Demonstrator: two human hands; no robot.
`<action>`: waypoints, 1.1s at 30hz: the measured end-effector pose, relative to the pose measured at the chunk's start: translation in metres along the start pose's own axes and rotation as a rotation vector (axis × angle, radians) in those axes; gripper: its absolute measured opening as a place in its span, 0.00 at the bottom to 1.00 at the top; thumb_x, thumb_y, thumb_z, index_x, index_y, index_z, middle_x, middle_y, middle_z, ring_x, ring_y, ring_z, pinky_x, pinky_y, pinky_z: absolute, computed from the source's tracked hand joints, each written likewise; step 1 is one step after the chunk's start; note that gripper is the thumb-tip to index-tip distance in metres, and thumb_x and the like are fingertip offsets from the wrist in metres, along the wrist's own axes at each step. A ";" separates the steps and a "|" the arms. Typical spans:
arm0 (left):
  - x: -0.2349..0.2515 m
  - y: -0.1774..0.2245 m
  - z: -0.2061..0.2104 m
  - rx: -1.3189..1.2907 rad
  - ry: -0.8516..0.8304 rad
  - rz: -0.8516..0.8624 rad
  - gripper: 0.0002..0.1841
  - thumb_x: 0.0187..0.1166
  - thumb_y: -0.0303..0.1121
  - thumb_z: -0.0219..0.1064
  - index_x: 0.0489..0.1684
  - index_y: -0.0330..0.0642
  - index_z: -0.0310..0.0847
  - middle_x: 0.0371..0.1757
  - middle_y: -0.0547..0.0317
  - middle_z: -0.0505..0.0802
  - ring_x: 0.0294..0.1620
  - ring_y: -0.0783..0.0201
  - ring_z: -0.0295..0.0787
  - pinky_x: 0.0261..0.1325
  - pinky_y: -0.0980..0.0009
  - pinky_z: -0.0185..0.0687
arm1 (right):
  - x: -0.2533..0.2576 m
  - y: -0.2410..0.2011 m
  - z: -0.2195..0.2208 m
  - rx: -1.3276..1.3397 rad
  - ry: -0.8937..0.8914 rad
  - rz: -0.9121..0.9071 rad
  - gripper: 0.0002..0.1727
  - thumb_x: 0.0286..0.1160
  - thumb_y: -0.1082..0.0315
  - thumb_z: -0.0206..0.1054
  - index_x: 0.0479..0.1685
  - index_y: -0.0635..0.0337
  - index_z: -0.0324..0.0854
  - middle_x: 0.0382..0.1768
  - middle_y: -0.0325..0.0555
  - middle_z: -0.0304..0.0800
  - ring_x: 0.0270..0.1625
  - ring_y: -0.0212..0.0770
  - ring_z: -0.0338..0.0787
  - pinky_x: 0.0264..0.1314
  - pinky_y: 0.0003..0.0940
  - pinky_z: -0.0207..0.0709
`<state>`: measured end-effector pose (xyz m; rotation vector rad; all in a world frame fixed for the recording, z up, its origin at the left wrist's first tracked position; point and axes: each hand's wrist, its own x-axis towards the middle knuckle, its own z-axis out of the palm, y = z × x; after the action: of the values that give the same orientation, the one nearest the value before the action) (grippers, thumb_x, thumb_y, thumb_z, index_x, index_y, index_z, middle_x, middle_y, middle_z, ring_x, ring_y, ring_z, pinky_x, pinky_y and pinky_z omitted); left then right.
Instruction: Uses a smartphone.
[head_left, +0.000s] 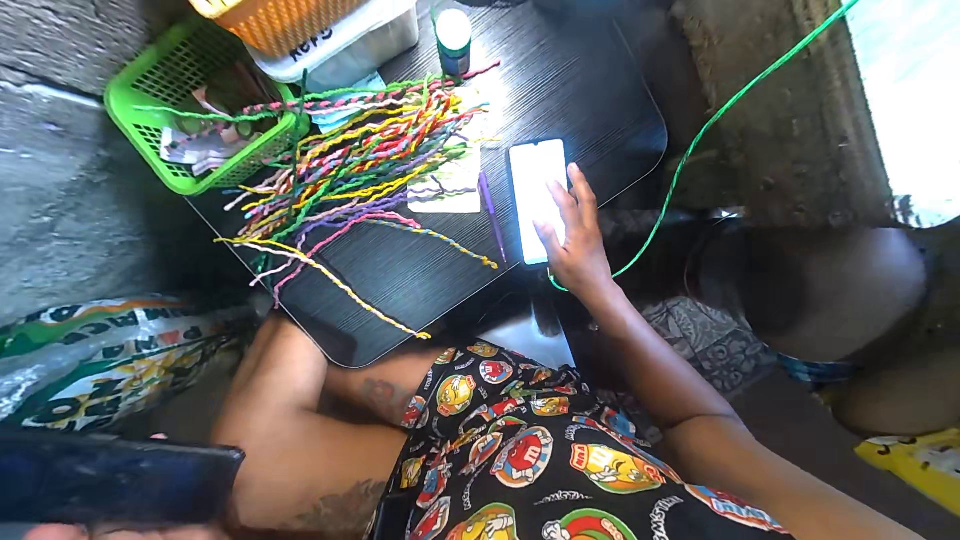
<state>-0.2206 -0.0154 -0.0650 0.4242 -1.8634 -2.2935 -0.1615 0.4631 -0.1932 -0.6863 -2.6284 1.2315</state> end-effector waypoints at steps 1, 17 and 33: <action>0.006 -0.002 -0.010 -0.010 -0.100 -0.007 0.32 0.95 0.47 0.21 0.74 0.37 0.67 0.63 0.54 0.91 0.67 0.59 0.88 0.71 0.60 0.84 | -0.001 0.001 0.000 0.013 0.010 -0.012 0.32 0.88 0.57 0.59 0.87 0.62 0.64 0.93 0.60 0.47 0.90 0.54 0.62 0.86 0.47 0.64; -0.056 0.003 0.113 -0.241 -0.341 -0.194 0.28 0.95 0.49 0.27 0.60 0.54 0.78 0.50 0.70 0.96 0.54 0.73 0.94 0.56 0.69 0.93 | -0.091 -0.124 0.020 0.763 -0.632 -0.006 0.32 0.93 0.54 0.35 0.78 0.63 0.74 0.72 0.50 0.83 0.62 0.38 0.87 0.60 0.38 0.81; -0.092 0.003 0.066 -0.341 -0.511 -0.062 0.27 0.90 0.50 0.46 0.78 0.40 0.59 0.63 0.60 0.87 0.66 0.68 0.84 0.73 0.63 0.79 | -0.148 -0.226 0.061 1.645 -0.735 0.436 0.33 0.93 0.43 0.25 0.80 0.49 0.63 0.64 0.55 0.85 0.63 0.53 0.90 0.63 0.50 0.86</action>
<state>-0.1540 0.0727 -0.0392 -0.1711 -1.5906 -2.8922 -0.1268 0.2262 -0.0536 -0.4034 -0.7532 3.3254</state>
